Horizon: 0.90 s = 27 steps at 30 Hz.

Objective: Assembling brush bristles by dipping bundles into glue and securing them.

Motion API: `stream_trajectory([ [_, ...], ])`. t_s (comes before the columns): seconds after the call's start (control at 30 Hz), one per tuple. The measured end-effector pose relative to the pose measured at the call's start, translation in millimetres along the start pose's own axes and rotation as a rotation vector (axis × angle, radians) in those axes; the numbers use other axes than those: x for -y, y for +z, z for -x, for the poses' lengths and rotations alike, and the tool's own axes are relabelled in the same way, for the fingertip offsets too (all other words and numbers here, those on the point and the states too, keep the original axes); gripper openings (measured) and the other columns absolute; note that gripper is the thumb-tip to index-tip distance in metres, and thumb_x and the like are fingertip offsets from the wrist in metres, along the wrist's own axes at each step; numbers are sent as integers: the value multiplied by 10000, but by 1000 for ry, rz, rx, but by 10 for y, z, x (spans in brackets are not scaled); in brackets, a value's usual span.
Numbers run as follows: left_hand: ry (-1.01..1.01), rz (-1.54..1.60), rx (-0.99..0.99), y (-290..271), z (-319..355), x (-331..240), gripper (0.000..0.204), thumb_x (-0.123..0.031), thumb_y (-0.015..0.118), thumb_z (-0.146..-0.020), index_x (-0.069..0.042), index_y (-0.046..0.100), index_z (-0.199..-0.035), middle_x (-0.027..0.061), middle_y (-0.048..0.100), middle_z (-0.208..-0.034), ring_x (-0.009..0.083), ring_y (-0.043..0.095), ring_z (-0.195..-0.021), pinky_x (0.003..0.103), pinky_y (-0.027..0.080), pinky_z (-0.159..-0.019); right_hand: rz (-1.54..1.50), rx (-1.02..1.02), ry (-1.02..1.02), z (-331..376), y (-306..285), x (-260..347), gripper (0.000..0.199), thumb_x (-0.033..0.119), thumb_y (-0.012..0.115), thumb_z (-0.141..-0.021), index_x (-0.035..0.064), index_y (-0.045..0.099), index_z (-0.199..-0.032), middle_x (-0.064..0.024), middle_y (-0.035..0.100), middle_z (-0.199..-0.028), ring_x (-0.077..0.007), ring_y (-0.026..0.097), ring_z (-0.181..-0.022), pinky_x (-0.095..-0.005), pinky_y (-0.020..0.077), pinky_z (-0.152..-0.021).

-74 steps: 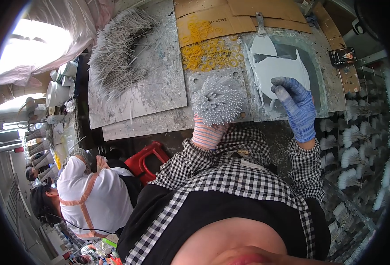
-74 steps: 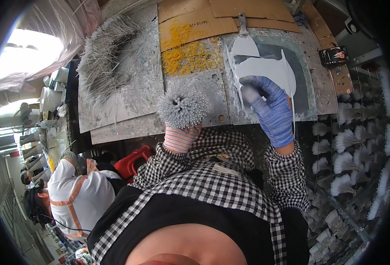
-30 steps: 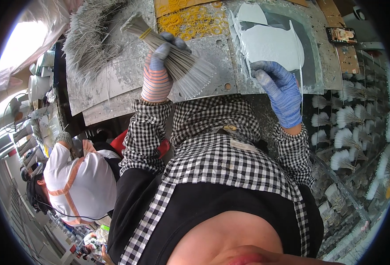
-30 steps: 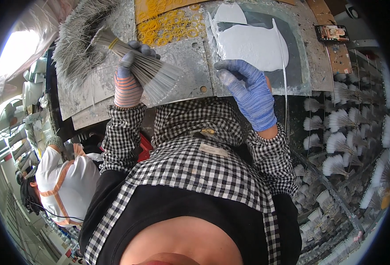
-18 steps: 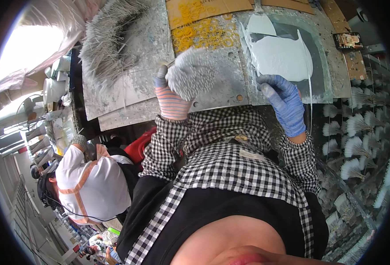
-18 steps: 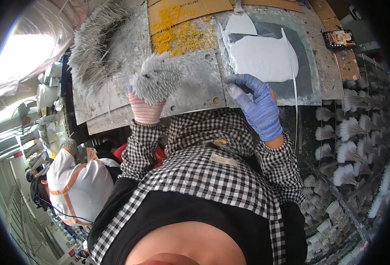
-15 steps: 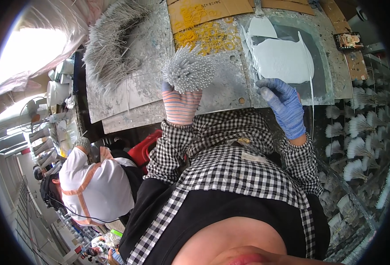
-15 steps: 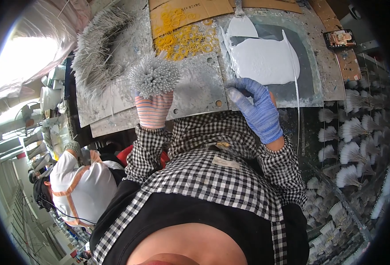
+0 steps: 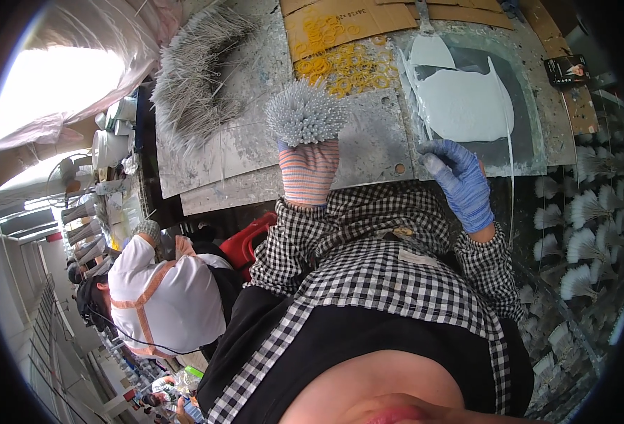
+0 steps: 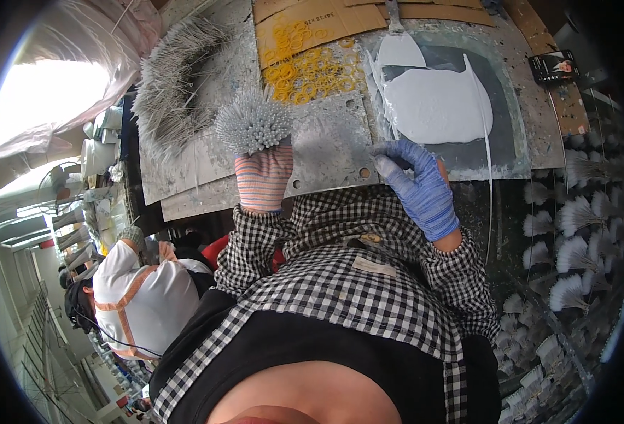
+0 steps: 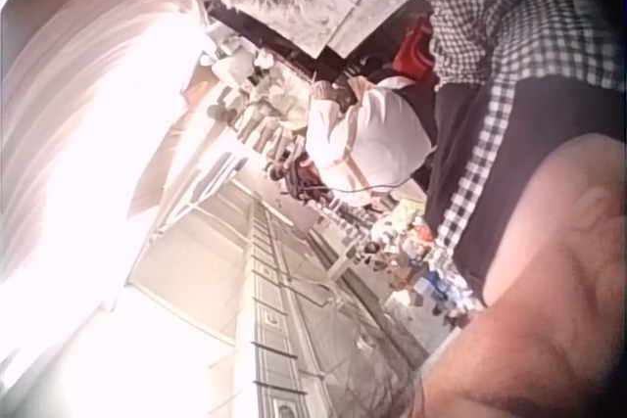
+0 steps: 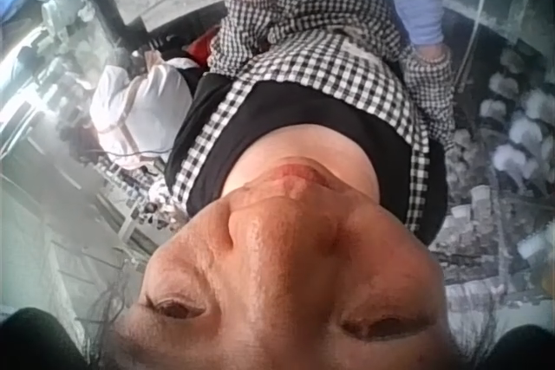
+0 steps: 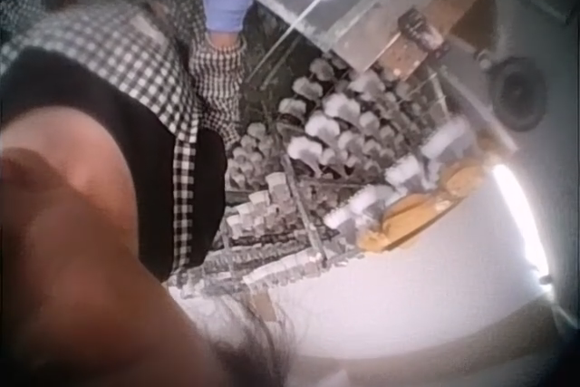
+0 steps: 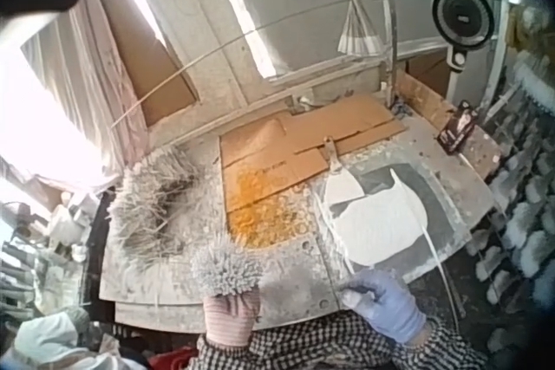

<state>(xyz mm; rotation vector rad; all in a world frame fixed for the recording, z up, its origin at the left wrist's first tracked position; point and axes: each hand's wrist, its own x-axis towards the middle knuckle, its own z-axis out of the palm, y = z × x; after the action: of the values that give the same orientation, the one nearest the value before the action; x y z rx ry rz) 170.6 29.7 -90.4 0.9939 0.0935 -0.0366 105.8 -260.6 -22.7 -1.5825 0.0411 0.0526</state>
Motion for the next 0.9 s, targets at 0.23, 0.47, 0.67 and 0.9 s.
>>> stream_trajectory([
  [0.23,-34,-327,16,452,130,-415,431,-307,577,-999,-40,555,-1337,101,587,-1395,294,528,-1309,449,380,-1165,-11,-1,32,-60,-17,98,215,202,712,-928,65,747,-1091,-21,735,-945,-92,629,-836,-266,520,-778],
  [0.47,-157,124,117,772,68,-661,448,36,706,-824,-126,528,-1202,78,638,-1157,291,611,-1173,544,447,-1113,100,25,-90,-210,-9,487,223,201,736,-900,57,744,-1070,-27,742,-976,-116,653,-796,-272,535,-747],
  [0.67,-195,-48,236,832,-31,-707,502,57,706,-780,-123,538,-1218,54,628,-1148,275,612,-1173,545,435,-1126,374,265,-287,-401,61,579,196,199,717,-894,116,767,-1064,-23,728,-948,-122,647,-831,-263,485,-704],
  [0.9,-230,-167,323,913,-132,-693,533,45,713,-785,-104,522,-1261,87,622,-1203,294,615,-1191,485,480,-1089,621,363,-313,-590,143,467,277,297,729,-849,101,772,-1040,-118,744,-922,-252,702,-812,-358,557,-774],
])
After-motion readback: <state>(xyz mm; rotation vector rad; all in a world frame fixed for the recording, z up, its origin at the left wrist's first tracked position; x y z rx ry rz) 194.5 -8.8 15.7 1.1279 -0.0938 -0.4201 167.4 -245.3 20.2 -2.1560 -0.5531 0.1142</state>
